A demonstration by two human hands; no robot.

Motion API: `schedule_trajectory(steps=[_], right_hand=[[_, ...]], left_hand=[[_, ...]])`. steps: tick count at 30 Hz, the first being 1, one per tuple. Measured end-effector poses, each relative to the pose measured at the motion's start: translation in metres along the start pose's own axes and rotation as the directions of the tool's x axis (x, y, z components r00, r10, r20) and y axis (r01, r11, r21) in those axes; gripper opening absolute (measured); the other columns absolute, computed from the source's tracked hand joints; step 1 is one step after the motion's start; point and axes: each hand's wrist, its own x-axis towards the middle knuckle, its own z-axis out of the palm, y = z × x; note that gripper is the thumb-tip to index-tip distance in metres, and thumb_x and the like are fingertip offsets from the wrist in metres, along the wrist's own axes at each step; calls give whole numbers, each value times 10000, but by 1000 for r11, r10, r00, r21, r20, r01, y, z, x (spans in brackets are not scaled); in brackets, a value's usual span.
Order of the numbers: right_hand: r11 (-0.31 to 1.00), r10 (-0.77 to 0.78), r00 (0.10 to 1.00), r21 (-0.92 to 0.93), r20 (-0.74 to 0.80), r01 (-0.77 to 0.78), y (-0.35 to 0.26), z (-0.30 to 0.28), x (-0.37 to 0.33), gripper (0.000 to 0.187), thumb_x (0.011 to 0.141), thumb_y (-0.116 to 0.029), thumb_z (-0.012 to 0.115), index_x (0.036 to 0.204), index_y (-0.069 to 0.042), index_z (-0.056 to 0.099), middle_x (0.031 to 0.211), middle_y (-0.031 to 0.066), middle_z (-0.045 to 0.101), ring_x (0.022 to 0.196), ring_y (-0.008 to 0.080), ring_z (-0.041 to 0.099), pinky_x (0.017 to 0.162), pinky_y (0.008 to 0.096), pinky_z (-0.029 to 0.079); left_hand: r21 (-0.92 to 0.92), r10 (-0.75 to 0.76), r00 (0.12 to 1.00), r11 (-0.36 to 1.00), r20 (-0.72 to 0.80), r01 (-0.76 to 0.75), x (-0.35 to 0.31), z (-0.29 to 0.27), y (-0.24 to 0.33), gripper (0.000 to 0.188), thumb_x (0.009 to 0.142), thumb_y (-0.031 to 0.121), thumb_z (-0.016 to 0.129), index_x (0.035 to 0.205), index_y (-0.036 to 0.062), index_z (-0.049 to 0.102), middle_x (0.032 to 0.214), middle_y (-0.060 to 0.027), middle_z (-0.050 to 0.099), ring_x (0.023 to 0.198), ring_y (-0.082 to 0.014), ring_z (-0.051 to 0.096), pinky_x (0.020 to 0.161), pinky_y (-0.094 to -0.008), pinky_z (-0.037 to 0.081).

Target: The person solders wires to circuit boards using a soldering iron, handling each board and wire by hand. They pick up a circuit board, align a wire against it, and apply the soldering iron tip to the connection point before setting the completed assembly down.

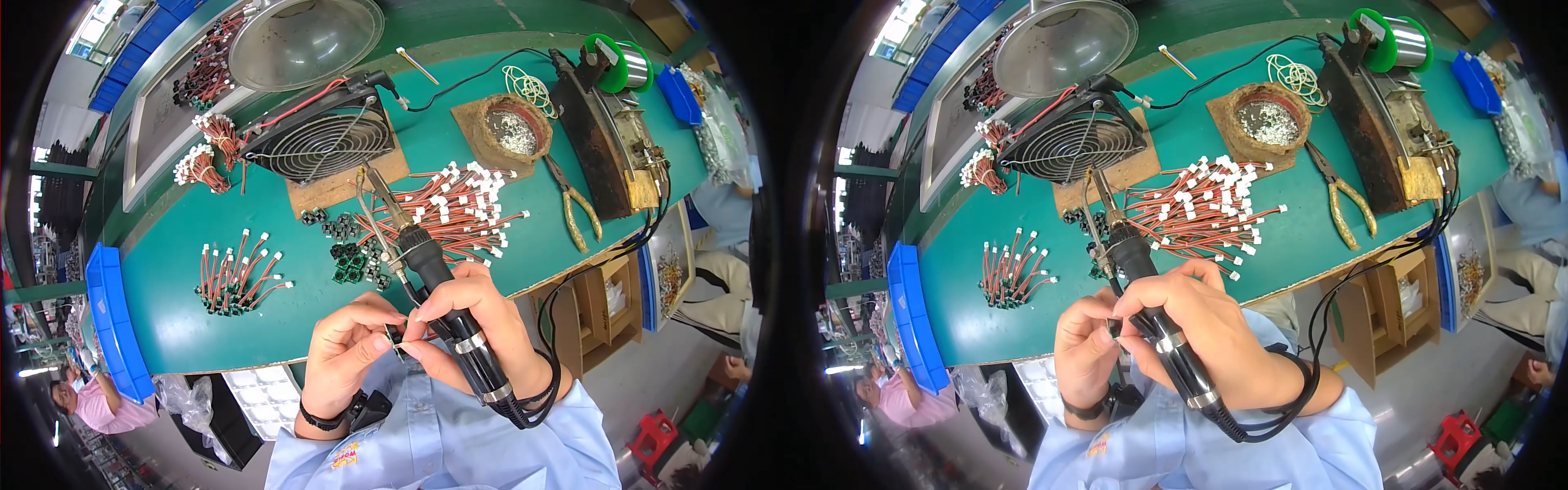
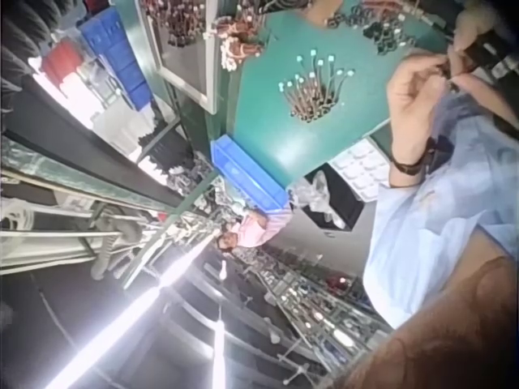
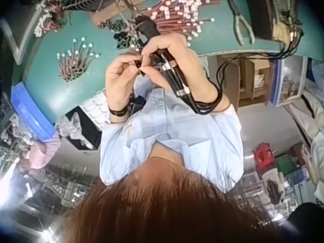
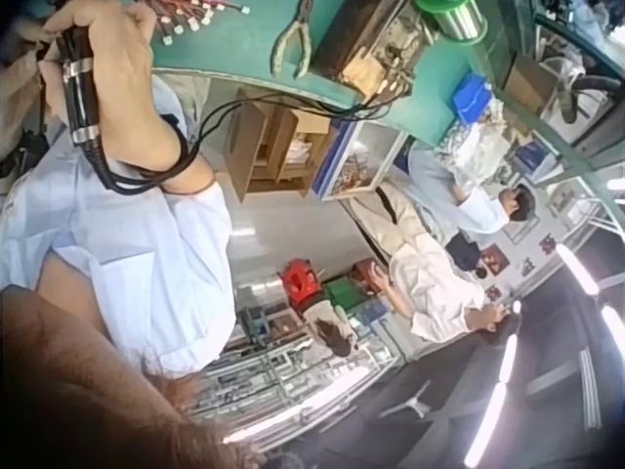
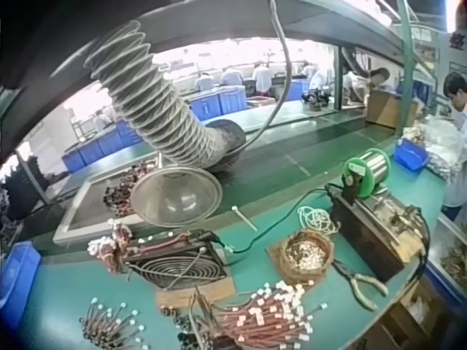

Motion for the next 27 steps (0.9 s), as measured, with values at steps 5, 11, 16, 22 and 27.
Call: schedule_trajectory(steps=[5, 11, 16, 22, 27], right_hand=[[1000, 5, 1000, -26, 10, -4, -2, -5, 1, 345, 686, 0, 704, 971, -109, 544, 841, -10, 614, 708, 153, 596, 784, 332, 369], [999, 4, 1000, -35, 11, -4, 1, -7, 1, 351, 683, 3, 708, 972, -111, 545, 813, -10, 616, 697, 155, 593, 776, 324, 375], [998, 69, 997, -3, -24, -69, 4, -6, -3, 355, 678, -10, 724, 970, -108, 547, 795, -1, 618, 696, 170, 595, 781, 321, 383], [987, 157, 985, 44, -74, -154, 7, -6, -6, 394, 670, -51, 754, 1003, -99, 548, 774, 14, 621, 715, 184, 592, 827, 334, 374], [917, -99, 991, -394, -85, 57, 7, -21, -5, 502, 650, -209, 799, 1070, -105, 544, 812, 14, 624, 753, 183, 586, 913, 389, 320]], left_hand=[[51, -46, 999, 998, 17, 45, 1, 3, 11, 185, 839, -7, 574, 1017, -58, 582, 980, -131, 555, 901, -181, 546, 807, -301, 435], [106, -57, 998, 993, 17, 54, 1, 3, 17, 179, 829, -58, 549, 1005, -71, 579, 999, -143, 549, 921, -179, 550, 828, -303, 440], [139, -31, 999, 990, 34, 26, 3, 3, 16, 141, 829, -64, 531, 967, -40, 549, 1022, -163, 565, 955, -195, 557, 849, -317, 435], [128, -29, 999, 991, -16, 31, 2, 7, 9, 99, 845, -34, 522, 926, 10, 485, 1042, -188, 590, 971, -208, 569, 871, -335, 427], [150, 31, 971, 989, -238, 6, 12, 8, 7, 127, 840, 100, 575, 877, 18, 486, 957, -172, 615, 867, -178, 559, 808, -308, 426]])
